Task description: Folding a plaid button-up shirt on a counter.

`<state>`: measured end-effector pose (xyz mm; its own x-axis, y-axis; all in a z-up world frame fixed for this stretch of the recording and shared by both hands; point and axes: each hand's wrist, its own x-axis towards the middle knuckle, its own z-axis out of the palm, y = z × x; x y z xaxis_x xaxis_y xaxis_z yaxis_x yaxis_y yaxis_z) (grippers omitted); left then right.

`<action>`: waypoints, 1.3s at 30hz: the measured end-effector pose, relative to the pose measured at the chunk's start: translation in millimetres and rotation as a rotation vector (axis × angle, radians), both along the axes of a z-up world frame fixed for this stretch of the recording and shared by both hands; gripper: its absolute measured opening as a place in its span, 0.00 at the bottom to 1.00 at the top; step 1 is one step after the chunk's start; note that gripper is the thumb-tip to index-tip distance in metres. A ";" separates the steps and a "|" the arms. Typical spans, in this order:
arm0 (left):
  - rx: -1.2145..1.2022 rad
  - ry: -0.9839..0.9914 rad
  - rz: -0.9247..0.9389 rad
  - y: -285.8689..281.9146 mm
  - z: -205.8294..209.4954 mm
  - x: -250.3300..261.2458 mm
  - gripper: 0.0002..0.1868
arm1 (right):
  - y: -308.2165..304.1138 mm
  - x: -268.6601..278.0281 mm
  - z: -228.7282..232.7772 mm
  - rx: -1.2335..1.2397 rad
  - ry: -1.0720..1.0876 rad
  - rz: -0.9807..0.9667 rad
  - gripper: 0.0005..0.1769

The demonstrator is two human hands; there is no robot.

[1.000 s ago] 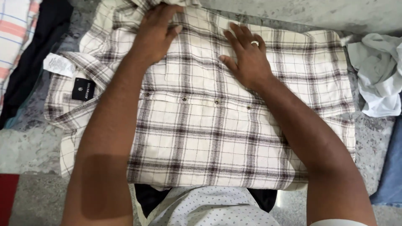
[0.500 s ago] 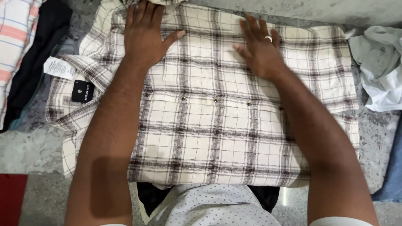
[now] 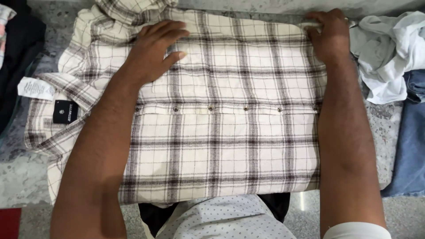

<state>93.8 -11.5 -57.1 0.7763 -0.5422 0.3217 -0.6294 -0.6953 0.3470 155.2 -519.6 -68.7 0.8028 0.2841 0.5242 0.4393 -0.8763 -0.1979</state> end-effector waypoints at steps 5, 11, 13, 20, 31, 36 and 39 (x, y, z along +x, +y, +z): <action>0.076 0.050 0.061 -0.3 1.7 -1.8 0.29 | -16.7 10.6 -3.6 0.161 0.292 -0.170 0.12; 0.120 0.062 0.129 -3.6 -0.6 5.2 0.33 | 4.4 -6.5 23.2 0.441 -0.127 -0.038 0.18; 0.117 0.074 0.132 -3.3 -1.4 3.4 0.33 | -25.9 6.8 -6.1 0.355 -0.081 -0.039 0.12; 0.114 0.071 0.141 -2.3 -2.8 4.5 0.34 | -80.8 25.2 -44.9 0.196 -0.150 -0.179 0.06; 0.107 0.107 0.150 -4.1 2.3 3.1 0.33 | -91.5 35.6 -39.7 0.813 0.356 -0.114 0.11; 0.104 0.101 0.146 -2.7 1.3 2.9 0.33 | -80.7 18.2 -16.6 1.050 0.605 -0.043 0.16; 0.105 0.096 0.143 -2.9 1.7 2.5 0.33 | -29.5 -12.3 33.3 1.077 0.809 -0.099 0.20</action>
